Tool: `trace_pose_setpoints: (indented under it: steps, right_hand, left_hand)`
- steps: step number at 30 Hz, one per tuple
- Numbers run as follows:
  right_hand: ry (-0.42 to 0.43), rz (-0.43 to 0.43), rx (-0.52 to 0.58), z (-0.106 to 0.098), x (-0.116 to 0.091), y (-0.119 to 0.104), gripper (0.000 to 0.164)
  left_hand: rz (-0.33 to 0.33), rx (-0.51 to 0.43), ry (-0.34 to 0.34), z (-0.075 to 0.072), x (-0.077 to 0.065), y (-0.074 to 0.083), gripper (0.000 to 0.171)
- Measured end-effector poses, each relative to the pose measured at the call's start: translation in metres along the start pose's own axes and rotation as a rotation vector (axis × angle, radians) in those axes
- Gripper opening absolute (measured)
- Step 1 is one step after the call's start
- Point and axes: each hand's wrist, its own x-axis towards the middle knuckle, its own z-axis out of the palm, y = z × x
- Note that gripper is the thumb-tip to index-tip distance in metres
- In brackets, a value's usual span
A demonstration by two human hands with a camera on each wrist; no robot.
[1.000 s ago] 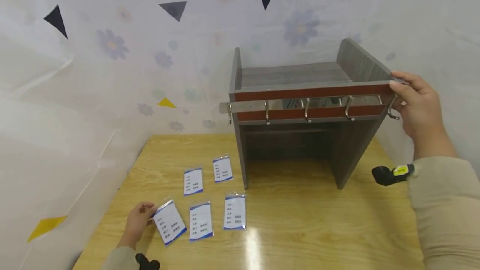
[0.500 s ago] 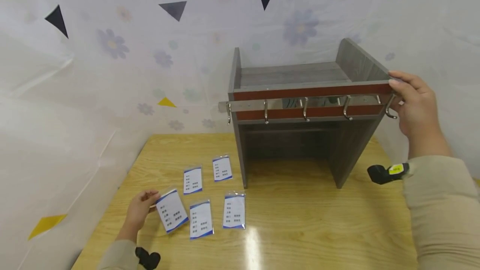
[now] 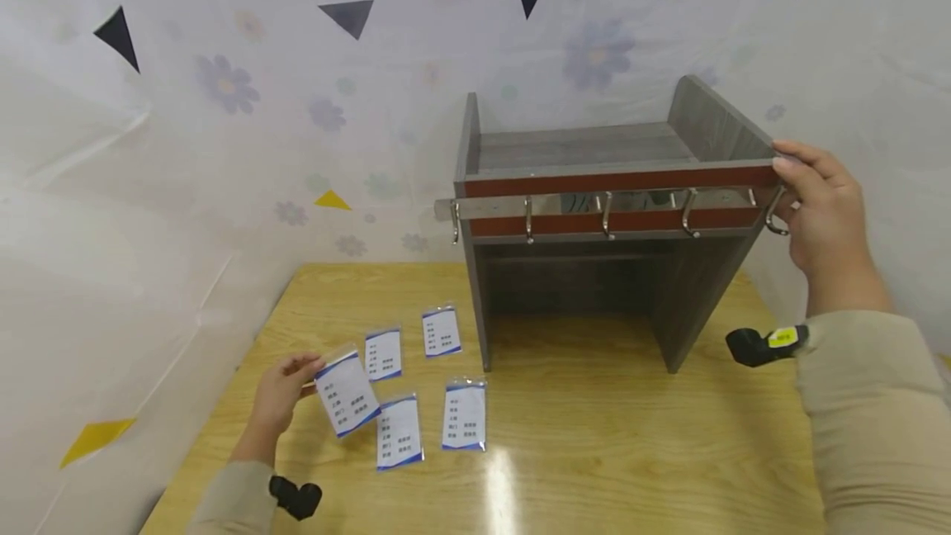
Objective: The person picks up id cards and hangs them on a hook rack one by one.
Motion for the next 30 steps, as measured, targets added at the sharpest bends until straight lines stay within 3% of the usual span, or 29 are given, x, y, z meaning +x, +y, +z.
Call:
trace_pose_setpoints:
  steps: [6,10,16,19,22,26,27,30]
  right_hand:
    - [0.003,-0.009,0.016,0.004,-0.001,0.000,0.027]
    - [0.010,-0.006,0.069,0.005,-0.001,0.000,0.027]
    - [0.029,-0.003,0.056,0.005,-0.002,0.001,0.026]
    - [0.028,-0.005,0.046,0.005,-0.003,0.001,0.027]
    - [0.031,-0.012,0.028,0.005,-0.004,0.001,0.027]
    - [0.028,-0.022,0.027,0.005,-0.004,0.001,0.027]
    - [0.027,-0.023,0.031,0.005,-0.004,0.001,0.027]
    - [0.023,-0.027,0.035,0.006,-0.004,0.002,0.027]
  left_hand:
    - [0.055,-0.088,-0.041,0.013,0.010,0.004,0.037]
    - [0.100,-0.121,-0.077,0.023,0.018,0.006,0.037]
    - [0.147,-0.141,-0.141,0.037,0.029,0.009,0.033]
    - [0.195,-0.168,-0.189,0.042,0.028,0.020,0.028]
    - [0.212,-0.210,-0.241,0.044,-0.003,0.079,0.023]
    - [0.240,-0.230,-0.276,0.049,-0.035,0.140,0.021]
    - [0.262,-0.229,-0.279,0.052,-0.028,0.134,0.023]
    - [0.254,-0.188,-0.264,0.055,-0.047,0.167,0.024]
